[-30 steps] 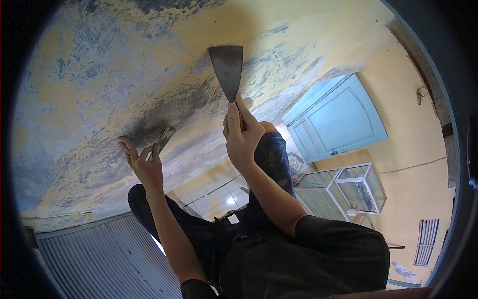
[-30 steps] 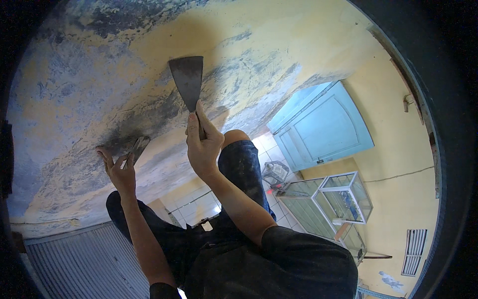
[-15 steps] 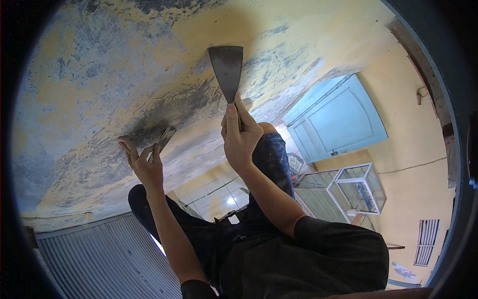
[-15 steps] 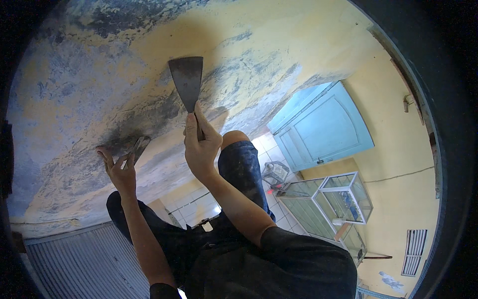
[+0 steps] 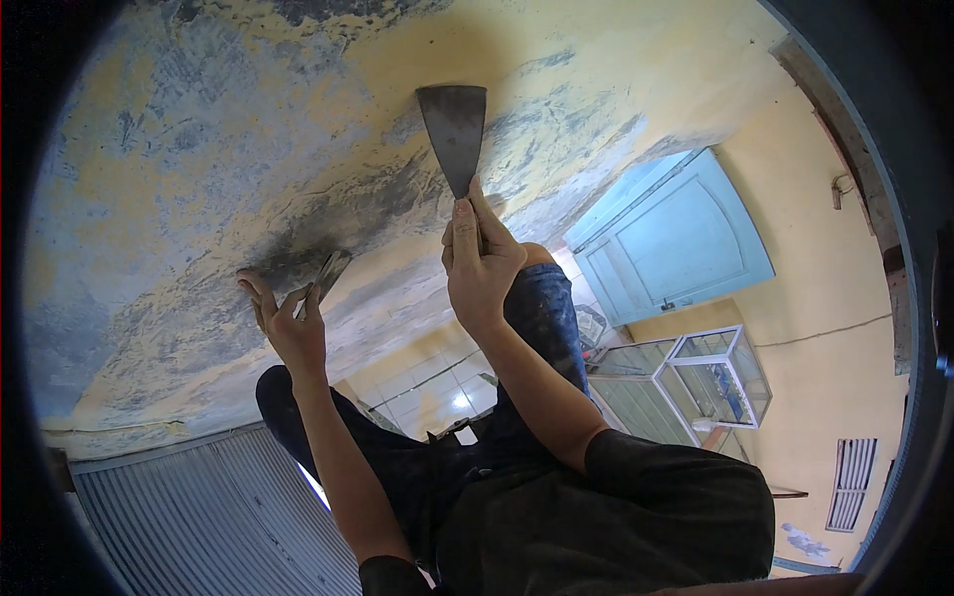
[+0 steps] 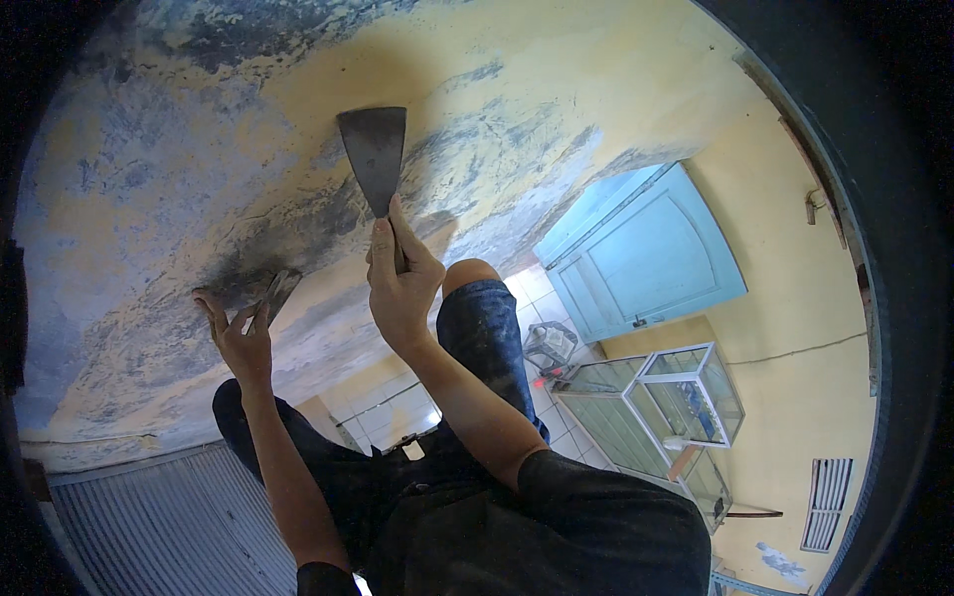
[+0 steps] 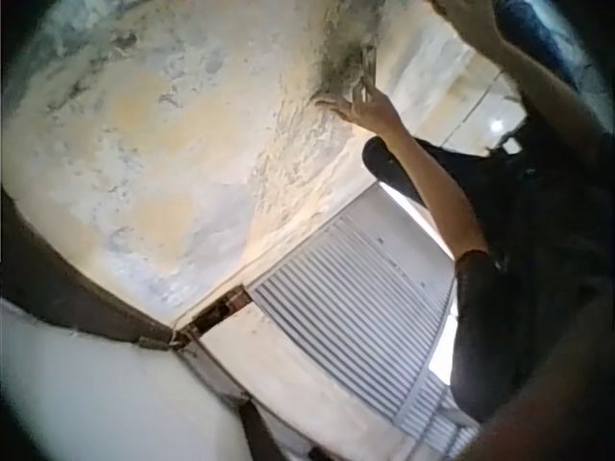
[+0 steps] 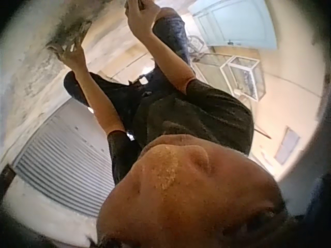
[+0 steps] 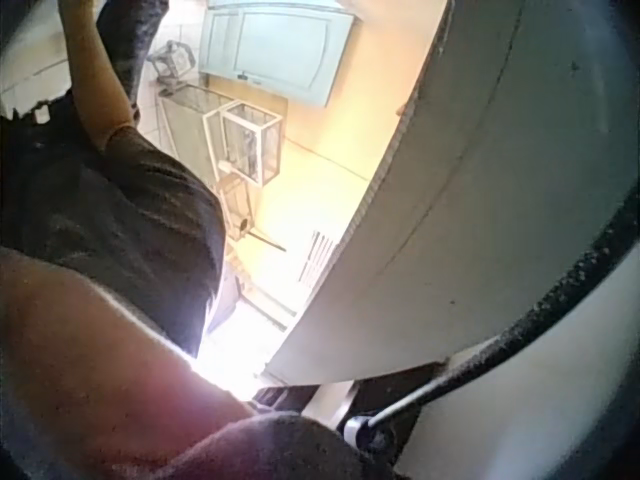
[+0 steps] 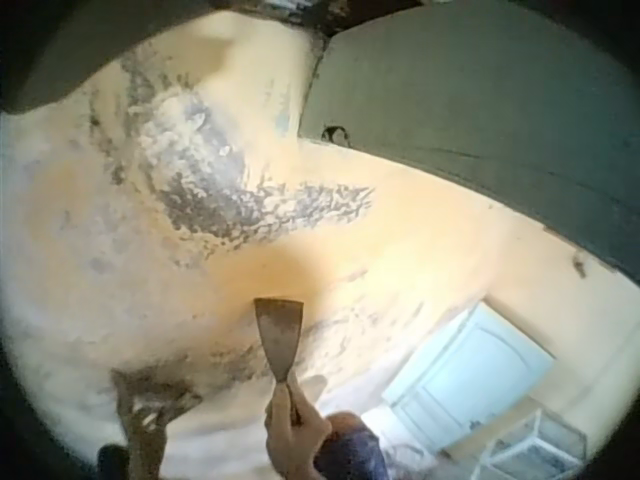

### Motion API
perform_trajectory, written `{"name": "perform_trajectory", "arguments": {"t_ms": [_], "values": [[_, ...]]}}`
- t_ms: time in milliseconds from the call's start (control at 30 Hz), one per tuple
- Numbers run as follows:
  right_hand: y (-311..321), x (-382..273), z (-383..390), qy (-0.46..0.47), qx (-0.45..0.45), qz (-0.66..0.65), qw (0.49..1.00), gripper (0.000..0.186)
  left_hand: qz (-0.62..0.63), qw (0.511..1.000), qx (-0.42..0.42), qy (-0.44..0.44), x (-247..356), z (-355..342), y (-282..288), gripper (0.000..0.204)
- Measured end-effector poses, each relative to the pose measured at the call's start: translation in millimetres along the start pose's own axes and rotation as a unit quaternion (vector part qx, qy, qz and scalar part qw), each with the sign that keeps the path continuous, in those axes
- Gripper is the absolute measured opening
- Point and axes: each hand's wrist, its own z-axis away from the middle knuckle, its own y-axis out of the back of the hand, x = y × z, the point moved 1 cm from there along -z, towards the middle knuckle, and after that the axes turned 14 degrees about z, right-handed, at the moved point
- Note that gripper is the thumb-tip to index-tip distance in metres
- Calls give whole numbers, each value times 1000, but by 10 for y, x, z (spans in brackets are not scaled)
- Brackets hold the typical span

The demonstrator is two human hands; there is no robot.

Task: The person scrapes old paint or plaster from a wall using a metal scraper.

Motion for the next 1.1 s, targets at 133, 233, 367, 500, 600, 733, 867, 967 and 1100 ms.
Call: {"name": "perform_trajectory", "arguments": {"t_ms": [133, 233, 367, 500, 600, 733, 867, 967, 1100], "values": [[4, 15, -24, 16, 4, 16, 1000, 38, 2, 1000, 11, -11, -11, -5, -22, 18], [12, -18, -22, 4, -3, 11, 1000, 38, 3, 1000, 9, -17, -32, -9, -4, 16], [54, 47, -26, 14, -7, 8, 1000, 38, -5, 1000, -1, -3, -6, -2, -13, 14], [82, 70, -1, 9, -13, 30, 999, 38, -8, 1000, 2, -9, -36, 10, -12, 15], [77, 76, 3, 13, -11, 35, 999, 38, -6, 1000, 1, -11, -25, -1, -5, 14], [66, 105, 31, 15, -10, 58, 998, 38, -7, 1000, 7, -16, -34, -7, -3, 16], [47, 99, 45, 9, -9, 37, 999, 38, -4, 1000, 0, -5, -39, -1, -5, 16], [55, 58, 35, -4, -18, 11, 1000, 38, 0, 1000, 5, -14, -14, 3, -2, 17], [20, 12, 47, -16, -19, -7, 1000, 37, 0, 1000, 7, -14, -34, 5, -11, 16]]}}
